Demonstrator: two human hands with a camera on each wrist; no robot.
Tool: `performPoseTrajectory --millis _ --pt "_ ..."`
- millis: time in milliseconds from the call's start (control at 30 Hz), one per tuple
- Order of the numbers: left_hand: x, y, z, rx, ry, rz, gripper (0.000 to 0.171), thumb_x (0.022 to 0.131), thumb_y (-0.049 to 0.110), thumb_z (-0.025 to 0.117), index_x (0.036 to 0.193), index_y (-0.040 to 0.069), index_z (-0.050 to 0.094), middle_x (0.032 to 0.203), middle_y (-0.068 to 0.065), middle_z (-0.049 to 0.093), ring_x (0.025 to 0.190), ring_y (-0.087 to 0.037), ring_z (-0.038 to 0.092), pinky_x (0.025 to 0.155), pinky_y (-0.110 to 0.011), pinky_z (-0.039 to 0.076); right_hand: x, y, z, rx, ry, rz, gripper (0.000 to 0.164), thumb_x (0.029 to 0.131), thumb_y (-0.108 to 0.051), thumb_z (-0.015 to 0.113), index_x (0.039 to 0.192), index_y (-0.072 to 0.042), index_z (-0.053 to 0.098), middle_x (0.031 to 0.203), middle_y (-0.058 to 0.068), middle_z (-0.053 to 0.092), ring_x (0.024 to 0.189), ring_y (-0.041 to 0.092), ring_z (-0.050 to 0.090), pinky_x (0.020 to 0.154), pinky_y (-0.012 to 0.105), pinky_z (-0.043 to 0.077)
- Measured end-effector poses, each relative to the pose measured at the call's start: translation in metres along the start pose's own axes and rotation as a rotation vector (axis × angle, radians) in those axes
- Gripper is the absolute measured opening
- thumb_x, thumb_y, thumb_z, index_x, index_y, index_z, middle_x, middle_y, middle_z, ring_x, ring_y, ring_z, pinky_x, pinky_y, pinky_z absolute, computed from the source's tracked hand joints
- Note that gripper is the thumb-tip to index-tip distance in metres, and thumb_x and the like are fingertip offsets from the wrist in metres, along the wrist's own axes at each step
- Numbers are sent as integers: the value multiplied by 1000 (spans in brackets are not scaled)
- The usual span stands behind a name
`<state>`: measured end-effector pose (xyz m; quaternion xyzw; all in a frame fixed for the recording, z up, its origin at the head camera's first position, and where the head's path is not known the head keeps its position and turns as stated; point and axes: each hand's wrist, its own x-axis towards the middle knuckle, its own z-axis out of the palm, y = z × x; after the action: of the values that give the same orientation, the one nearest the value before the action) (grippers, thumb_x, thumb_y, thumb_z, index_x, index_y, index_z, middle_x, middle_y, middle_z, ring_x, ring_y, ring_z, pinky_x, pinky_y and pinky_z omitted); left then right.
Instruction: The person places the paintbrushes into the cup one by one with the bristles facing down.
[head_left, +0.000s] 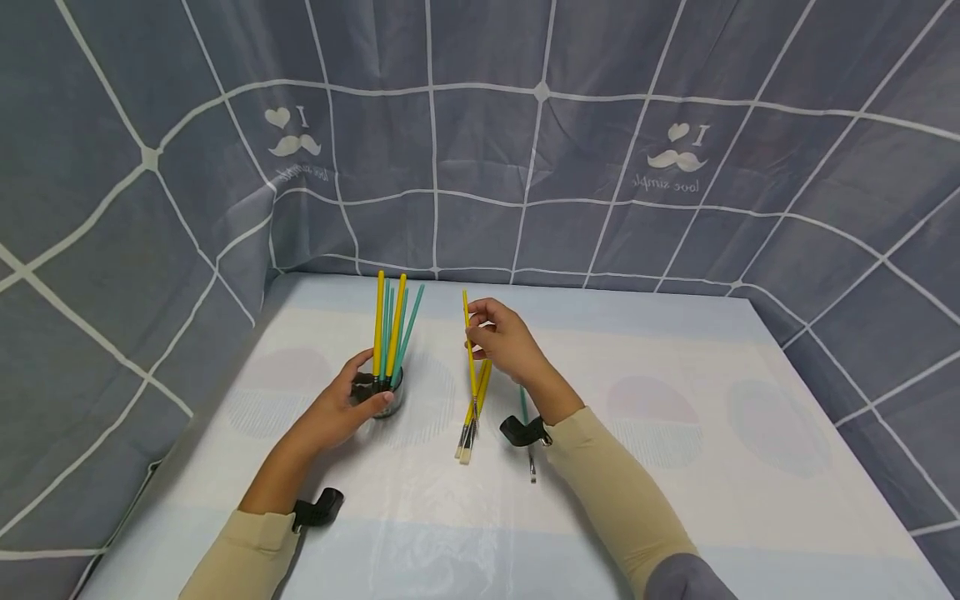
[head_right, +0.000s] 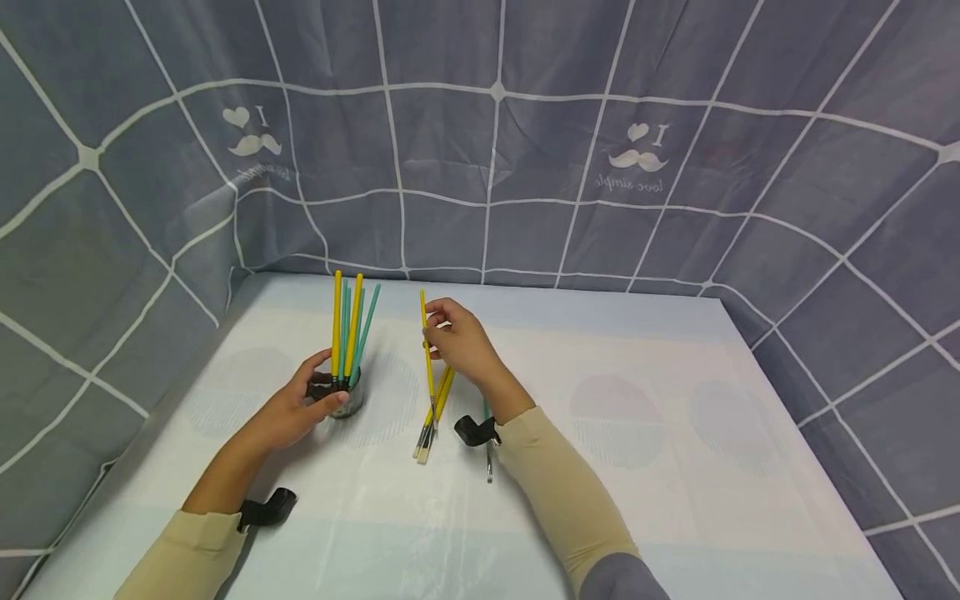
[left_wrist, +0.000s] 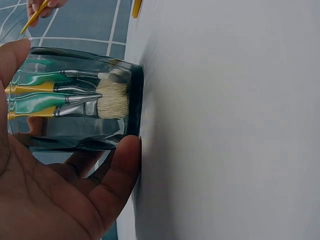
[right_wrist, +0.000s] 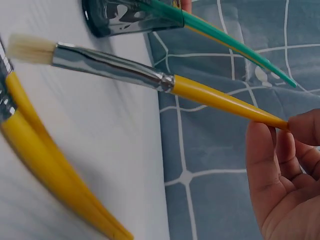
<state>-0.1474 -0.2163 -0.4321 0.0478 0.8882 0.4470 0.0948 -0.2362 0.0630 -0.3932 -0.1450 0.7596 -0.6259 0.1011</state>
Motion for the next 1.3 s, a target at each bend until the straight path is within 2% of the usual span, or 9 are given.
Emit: performPoseTrajectory --millis 233,433,533,733,933,1133,1300 --pt "-1 0 0 -5 -1 -12 86 95 51 62 159 23 13 154 -27 30 141 -49 25 103 -72 26 5 -9 15 12 13 -34 27 99 -4 54 127 -7 53 104 9 53 87 24 64 72 36 57" --pt "-1 0 0 1 6 -11 86 95 51 63 159 23 13 154 -27 30 141 -49 25 103 -72 26 10 -20 21 27 24 -97 27 100 -5 53 127 -5 52 103 10 55 87 24 64 74 39 58" --pt "0 0 0 2 4 -21 85 96 49 63 159 23 13 154 -27 30 141 -49 26 103 -72 26 13 -26 24 52 30 -133 27 101 -6 54 128 -4 51 103 11 54 87 24 64 75 40 57" --pt "1 3 0 11 1 -49 85 96 48 63 159 23 12 155 -27 28 141 -49 25 104 -72 25 18 -37 31 144 59 -161 31 100 -3 55 130 -1 50 104 9 53 87 22 65 73 36 58" --pt "0 2 0 4 8 -37 84 96 48 63 159 24 13 155 -25 30 141 -47 26 104 -72 25 21 -45 41 221 82 -227 27 100 0 53 127 1 49 102 9 52 86 21 65 73 35 58" --pt "-1 0 -1 1 10 -24 85 95 50 63 159 23 14 154 -25 32 141 -47 28 104 -71 26 23 -46 52 295 135 -242 27 99 2 54 126 1 48 101 8 50 86 18 64 73 33 58" --pt "-1 0 0 -3 15 -9 86 95 52 62 159 22 14 153 -26 33 140 -47 28 104 -71 26 23 -40 63 295 170 -272 27 100 1 54 126 0 49 101 7 51 87 18 63 74 34 58"
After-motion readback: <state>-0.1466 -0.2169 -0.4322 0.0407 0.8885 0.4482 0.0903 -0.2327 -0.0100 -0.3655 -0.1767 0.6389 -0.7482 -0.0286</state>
